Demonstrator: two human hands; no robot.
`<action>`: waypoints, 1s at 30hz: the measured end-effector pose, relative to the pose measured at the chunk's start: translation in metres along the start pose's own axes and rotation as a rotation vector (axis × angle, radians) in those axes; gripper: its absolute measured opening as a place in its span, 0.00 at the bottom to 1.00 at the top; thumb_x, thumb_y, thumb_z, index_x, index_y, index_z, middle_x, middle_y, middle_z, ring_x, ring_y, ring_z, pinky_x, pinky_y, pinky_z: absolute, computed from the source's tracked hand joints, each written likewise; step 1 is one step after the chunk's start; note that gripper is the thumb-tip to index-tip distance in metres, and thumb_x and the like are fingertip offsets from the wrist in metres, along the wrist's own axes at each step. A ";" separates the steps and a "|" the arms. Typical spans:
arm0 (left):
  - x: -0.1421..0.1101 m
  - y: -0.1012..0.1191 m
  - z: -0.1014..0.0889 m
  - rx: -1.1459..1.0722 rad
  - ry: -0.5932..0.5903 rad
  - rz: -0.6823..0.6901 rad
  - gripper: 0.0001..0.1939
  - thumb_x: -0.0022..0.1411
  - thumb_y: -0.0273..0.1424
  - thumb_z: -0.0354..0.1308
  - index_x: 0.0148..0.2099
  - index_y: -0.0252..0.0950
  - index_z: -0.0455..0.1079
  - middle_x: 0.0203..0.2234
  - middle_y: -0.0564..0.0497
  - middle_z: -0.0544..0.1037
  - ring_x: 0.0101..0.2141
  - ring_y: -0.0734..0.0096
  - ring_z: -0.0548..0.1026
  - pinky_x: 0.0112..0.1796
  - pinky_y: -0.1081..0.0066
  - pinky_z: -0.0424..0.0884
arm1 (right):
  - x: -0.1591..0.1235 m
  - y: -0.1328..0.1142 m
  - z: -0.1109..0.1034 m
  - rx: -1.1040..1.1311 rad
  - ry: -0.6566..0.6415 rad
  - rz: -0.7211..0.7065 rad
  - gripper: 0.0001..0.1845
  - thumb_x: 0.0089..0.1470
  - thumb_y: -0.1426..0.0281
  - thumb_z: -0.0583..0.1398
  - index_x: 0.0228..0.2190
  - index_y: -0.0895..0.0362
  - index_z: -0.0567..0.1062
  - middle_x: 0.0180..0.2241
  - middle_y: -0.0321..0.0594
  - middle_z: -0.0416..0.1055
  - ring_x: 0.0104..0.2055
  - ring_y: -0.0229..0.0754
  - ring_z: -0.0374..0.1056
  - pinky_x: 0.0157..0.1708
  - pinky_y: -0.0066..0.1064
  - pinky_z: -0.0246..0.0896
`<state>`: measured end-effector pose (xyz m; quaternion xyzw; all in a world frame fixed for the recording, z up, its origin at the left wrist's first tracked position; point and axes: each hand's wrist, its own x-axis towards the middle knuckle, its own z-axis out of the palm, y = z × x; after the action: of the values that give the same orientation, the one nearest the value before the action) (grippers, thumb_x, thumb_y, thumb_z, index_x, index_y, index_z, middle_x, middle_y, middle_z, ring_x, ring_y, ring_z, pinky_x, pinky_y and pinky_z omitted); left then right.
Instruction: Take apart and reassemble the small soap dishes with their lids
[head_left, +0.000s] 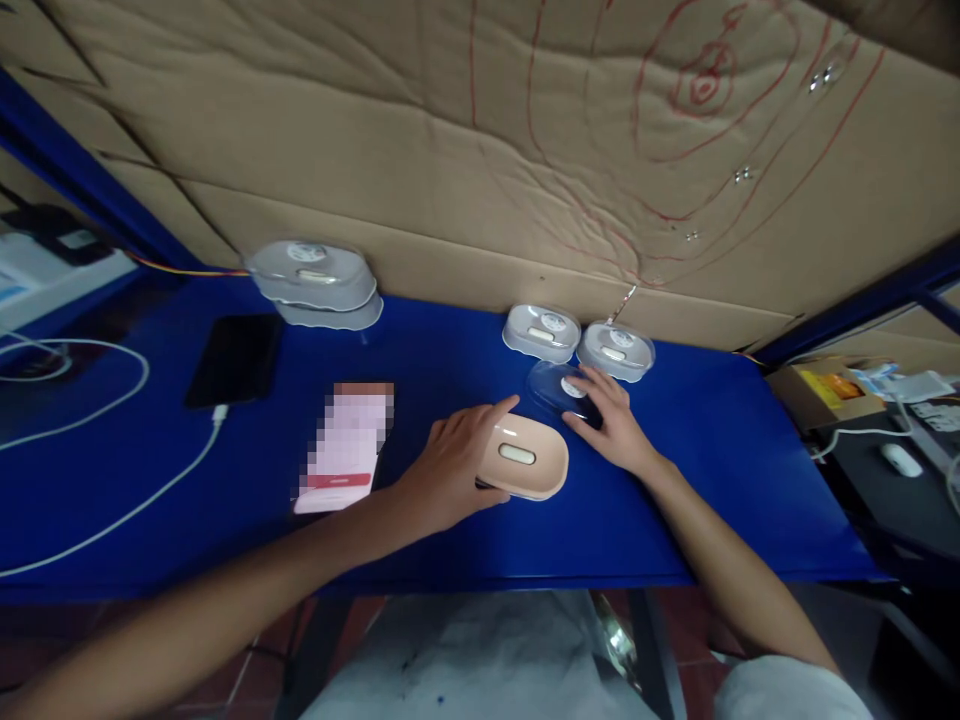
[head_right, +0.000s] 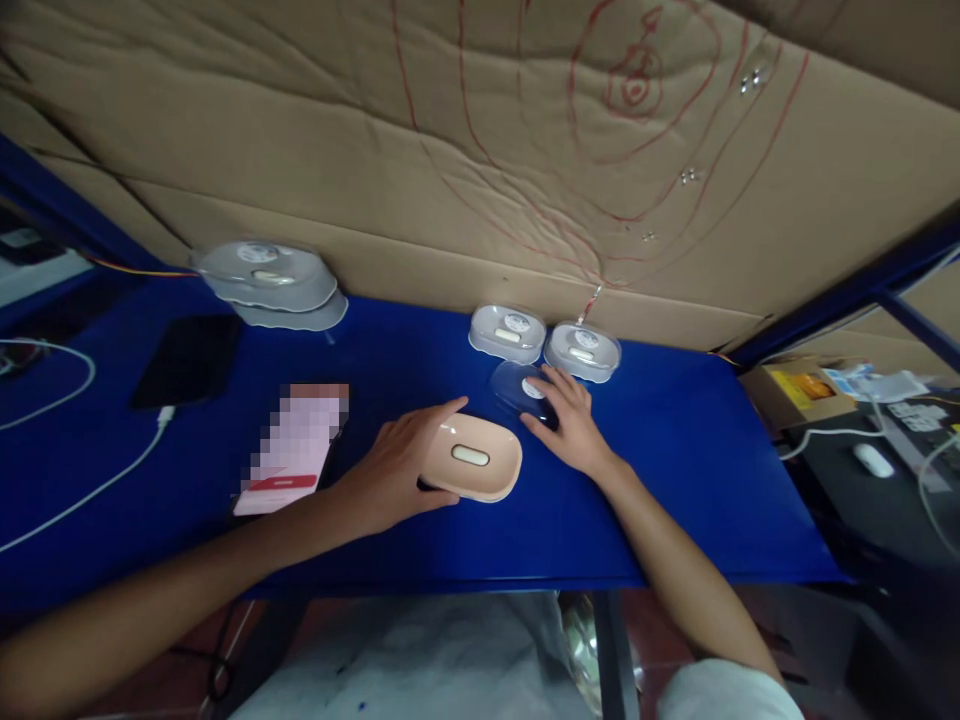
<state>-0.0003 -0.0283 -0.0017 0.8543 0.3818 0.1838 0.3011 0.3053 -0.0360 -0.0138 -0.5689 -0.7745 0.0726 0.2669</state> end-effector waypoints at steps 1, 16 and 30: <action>0.000 -0.001 0.000 -0.026 0.013 -0.004 0.60 0.50 0.29 0.77 0.76 0.49 0.45 0.68 0.38 0.64 0.65 0.36 0.64 0.61 0.37 0.61 | -0.001 -0.003 -0.001 -0.027 0.004 -0.016 0.26 0.69 0.54 0.58 0.63 0.49 0.69 0.72 0.51 0.56 0.75 0.62 0.48 0.69 0.66 0.47; 0.010 -0.004 -0.006 -0.636 0.056 -0.093 0.55 0.56 0.32 0.72 0.76 0.46 0.43 0.65 0.37 0.65 0.58 0.48 0.72 0.59 0.48 0.68 | -0.011 -0.047 0.007 0.563 -0.026 0.035 0.22 0.69 0.52 0.57 0.55 0.49 0.79 0.60 0.45 0.74 0.63 0.55 0.70 0.64 0.50 0.66; 0.023 0.004 -0.017 -1.480 0.241 -0.570 0.19 0.62 0.31 0.69 0.55 0.39 0.76 0.39 0.50 0.83 0.37 0.67 0.79 0.37 0.73 0.74 | -0.019 -0.058 0.008 0.408 -0.040 -0.107 0.28 0.71 0.57 0.56 0.69 0.44 0.65 0.75 0.38 0.50 0.76 0.58 0.47 0.73 0.59 0.46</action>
<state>0.0070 -0.0066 0.0158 0.2767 0.3941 0.3962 0.7817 0.2563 -0.0719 -0.0022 -0.4596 -0.7781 0.2249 0.3645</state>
